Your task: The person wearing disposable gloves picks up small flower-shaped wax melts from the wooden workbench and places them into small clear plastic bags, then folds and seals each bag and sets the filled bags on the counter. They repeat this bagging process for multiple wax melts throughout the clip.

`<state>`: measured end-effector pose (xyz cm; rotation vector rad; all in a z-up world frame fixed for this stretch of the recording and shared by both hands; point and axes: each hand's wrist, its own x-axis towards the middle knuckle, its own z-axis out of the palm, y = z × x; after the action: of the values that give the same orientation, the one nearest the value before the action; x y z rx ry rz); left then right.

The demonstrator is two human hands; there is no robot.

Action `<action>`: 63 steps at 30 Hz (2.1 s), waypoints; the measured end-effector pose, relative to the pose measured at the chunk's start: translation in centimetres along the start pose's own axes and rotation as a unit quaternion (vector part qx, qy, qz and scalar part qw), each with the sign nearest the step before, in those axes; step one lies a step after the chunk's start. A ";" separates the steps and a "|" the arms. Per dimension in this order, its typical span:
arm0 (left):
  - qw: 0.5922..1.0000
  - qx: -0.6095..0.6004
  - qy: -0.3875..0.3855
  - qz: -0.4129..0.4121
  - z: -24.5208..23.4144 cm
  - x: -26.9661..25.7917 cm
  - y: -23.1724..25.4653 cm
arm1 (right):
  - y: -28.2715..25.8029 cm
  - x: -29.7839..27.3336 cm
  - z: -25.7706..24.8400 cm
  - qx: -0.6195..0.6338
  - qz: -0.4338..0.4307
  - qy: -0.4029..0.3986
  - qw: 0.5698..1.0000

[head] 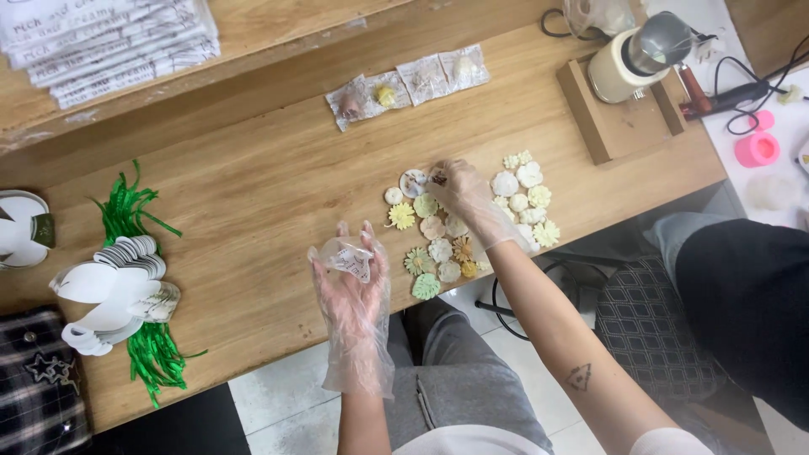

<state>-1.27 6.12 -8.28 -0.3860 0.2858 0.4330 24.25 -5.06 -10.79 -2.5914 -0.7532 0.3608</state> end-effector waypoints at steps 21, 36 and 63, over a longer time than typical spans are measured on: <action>0.997 -0.066 -0.040 -0.023 2.9 2.6 -2.8 | -7.9 -12.2 -8.0 0.627 0.175 0.021 0.759; 0.993 -0.043 -0.100 -0.037 6.9 -1.5 -5.8 | -16.0 -22.1 -10.9 0.277 -0.216 0.117 0.929; 0.972 -0.042 -0.204 -0.108 6.0 -2.2 -5.1 | -13.9 -23.2 -9.9 0.192 -0.316 0.191 0.909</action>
<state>0.32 3.60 -0.63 -0.3961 -0.1746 0.3006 2.50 -10.44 7.31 -1.8362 -1.1704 -0.1818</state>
